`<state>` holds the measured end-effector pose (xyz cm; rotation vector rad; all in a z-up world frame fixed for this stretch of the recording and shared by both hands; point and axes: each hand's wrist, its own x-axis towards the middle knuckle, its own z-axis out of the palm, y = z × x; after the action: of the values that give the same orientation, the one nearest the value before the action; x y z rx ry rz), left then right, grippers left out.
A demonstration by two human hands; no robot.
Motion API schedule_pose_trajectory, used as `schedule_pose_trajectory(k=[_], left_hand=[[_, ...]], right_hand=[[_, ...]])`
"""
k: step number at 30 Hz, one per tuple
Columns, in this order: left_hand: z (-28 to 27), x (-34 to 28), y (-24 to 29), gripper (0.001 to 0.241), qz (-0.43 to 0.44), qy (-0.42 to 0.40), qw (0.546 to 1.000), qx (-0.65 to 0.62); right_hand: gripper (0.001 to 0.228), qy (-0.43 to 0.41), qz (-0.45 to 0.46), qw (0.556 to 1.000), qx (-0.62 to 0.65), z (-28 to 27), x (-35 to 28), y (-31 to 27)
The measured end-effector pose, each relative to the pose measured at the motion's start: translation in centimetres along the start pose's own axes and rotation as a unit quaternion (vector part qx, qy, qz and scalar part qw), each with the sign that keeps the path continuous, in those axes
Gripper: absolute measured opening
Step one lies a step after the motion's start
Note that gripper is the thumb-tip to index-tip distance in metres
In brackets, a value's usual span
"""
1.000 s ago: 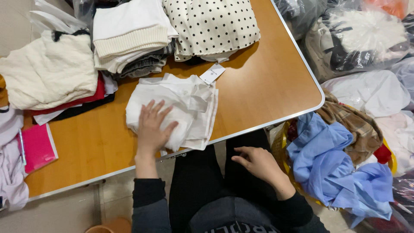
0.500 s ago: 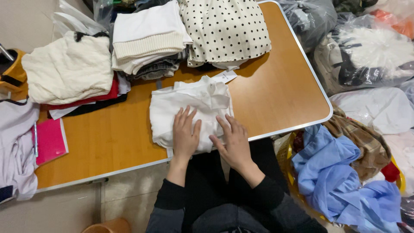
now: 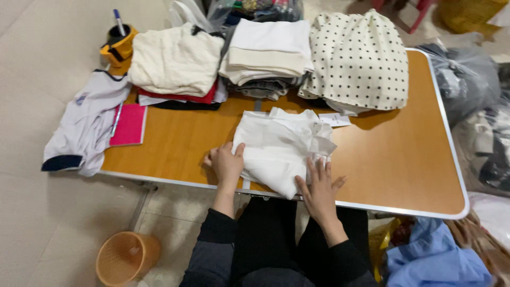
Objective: The person folds a white sweater with 'NEW YORK' text, then a white shirt, and finally a blue shirt on a wooden table. Each garment is smoothed, folded into a compact rectangle, and placed on a growing stack.
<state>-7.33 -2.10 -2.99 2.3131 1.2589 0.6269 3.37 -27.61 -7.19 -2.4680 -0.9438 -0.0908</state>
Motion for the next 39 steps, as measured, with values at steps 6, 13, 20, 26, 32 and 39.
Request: schedule_pose_trajectory(k=[6,13,20,26,32,39], left_hand=[[-3.6,2.2,-5.7,0.035,0.014,0.138,0.99,0.032],[-11.1,7.9,-15.8,0.03,-0.022,0.278,0.946,0.163],[-15.1,12.0,-19.9,0.047,-0.099,0.294,0.931,0.192],[-9.6,9.4,-13.8,0.075,-0.053,0.115,0.981,0.147],[-7.6,6.5,-10.7,0.085,-0.034,-0.006,0.982,0.188],[-5.9,5.0,-9.5,0.089,0.049,0.113,0.97,0.21]], right_hand=[[0.062,0.059,-0.016,0.998,0.014,0.8,1.6,0.4],[0.069,0.07,-0.057,0.995,-0.031,2.2,1.8,0.7],[0.066,0.041,-0.043,0.996,-0.068,1.8,1.6,0.4],[0.066,0.051,-0.046,0.996,-0.064,1.6,1.6,0.1],[0.066,0.035,-0.032,0.996,-0.074,1.2,1.5,-0.1],[0.065,0.037,-0.03,0.996,-0.075,1.0,1.7,-0.5]])
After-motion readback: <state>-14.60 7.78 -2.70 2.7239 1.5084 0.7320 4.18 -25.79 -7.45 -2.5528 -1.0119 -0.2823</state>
